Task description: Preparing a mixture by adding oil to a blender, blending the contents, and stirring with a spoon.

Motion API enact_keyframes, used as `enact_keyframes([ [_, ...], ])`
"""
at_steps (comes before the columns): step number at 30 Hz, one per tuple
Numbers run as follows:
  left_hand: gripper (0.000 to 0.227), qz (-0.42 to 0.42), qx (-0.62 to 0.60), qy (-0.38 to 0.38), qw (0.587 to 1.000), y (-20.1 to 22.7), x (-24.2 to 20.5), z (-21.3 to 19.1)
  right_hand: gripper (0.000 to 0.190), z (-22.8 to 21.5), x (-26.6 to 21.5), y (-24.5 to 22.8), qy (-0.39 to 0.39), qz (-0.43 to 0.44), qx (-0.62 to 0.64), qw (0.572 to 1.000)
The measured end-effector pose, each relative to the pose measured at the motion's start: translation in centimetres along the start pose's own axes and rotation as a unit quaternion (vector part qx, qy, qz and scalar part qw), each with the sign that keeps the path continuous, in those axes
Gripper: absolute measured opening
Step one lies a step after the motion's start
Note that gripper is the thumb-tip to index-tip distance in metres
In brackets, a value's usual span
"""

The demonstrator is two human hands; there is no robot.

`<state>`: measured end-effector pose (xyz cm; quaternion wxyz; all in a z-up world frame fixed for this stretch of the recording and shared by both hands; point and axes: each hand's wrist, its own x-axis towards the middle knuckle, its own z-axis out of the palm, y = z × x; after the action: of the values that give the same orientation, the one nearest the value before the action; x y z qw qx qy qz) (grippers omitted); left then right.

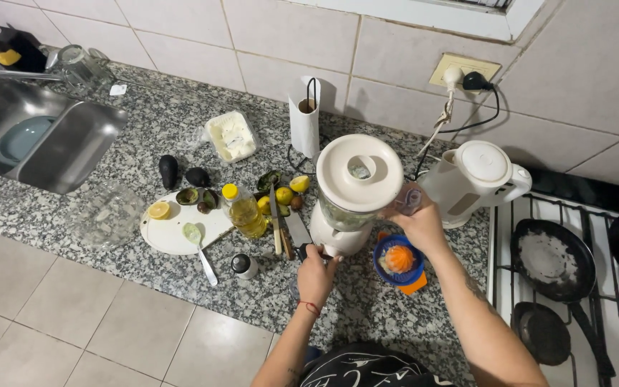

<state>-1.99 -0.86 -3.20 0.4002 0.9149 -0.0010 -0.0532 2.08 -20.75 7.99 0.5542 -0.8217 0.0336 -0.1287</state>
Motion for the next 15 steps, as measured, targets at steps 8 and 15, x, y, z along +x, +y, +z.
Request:
enact_keyframes([
  [8, 0.042, 0.0, 0.008, 0.003, 1.0, 0.0, 0.0, 0.0, 0.038, 0.0, 0.0, 0.2, 0.003, -0.005, -0.002, 1.0],
  [15, 0.041, 0.002, 0.003, 0.006, 1.0, 0.2, -0.1, -0.1, 0.036, 0.0, -0.2, -0.7, 0.004, -0.011, 0.011, 1.0],
])
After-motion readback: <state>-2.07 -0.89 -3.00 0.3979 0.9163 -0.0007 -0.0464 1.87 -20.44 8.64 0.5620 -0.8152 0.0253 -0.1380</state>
